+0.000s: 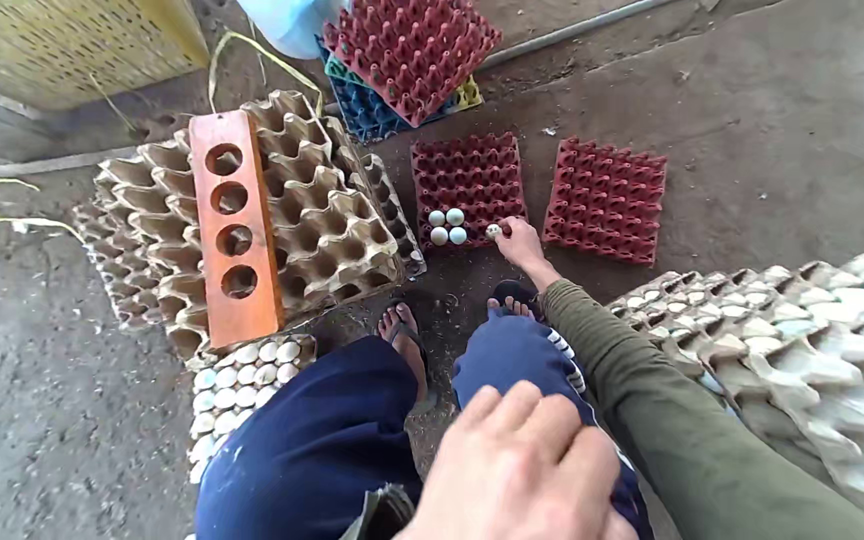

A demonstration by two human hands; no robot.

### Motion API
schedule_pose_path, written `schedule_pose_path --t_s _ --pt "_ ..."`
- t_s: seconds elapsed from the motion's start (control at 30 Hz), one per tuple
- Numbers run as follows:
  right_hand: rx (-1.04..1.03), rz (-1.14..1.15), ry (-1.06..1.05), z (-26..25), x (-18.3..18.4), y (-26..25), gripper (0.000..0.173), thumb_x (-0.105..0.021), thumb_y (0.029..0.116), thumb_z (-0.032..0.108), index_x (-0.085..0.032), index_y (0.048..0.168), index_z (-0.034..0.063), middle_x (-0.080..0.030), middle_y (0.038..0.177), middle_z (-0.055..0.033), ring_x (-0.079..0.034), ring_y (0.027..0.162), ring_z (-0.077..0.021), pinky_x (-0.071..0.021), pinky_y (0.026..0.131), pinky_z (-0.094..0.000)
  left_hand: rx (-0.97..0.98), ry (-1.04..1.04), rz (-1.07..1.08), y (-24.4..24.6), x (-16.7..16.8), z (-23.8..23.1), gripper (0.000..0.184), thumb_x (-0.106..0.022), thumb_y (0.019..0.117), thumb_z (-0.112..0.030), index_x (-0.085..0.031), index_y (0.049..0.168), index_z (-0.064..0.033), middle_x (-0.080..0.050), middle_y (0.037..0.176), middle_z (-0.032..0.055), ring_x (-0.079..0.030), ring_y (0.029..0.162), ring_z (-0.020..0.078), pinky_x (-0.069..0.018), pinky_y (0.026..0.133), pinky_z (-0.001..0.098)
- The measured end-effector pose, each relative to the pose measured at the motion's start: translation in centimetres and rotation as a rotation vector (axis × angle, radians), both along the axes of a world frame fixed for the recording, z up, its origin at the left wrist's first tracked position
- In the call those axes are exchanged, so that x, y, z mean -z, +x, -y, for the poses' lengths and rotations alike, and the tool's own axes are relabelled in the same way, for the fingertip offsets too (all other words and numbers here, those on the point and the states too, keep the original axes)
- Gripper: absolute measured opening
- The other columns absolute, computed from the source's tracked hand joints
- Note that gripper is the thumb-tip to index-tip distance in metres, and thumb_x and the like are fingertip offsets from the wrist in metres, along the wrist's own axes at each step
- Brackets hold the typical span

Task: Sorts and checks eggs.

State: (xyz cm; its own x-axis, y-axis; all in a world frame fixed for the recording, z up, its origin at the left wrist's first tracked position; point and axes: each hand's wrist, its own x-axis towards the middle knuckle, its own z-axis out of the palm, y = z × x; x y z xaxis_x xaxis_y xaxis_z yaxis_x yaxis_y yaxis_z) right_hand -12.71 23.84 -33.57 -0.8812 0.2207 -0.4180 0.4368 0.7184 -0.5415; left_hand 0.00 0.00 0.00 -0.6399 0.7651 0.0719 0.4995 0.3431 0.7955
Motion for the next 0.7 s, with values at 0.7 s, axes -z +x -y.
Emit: schedule_pose_path --t_s 0.7 --pt "0.121 -0.034 -0.819 1.2 3.5 -7.5 0.034 -0.063 0.1015 0.015 -0.063 0.133 0.0002 -0.069 0.122 -0.0151 -0.068 0.106 -0.0202 -0.057 0.093 -0.0369 0.124 -0.295 0.003 -0.9 1.1 -0.7 0.028 -0.052 0.0966 -0.027 -0.07 0.085 -0.0076 -0.064 0.076 0.0091 -0.064 0.075 0.0272 -0.0425 0.062 0.0401"
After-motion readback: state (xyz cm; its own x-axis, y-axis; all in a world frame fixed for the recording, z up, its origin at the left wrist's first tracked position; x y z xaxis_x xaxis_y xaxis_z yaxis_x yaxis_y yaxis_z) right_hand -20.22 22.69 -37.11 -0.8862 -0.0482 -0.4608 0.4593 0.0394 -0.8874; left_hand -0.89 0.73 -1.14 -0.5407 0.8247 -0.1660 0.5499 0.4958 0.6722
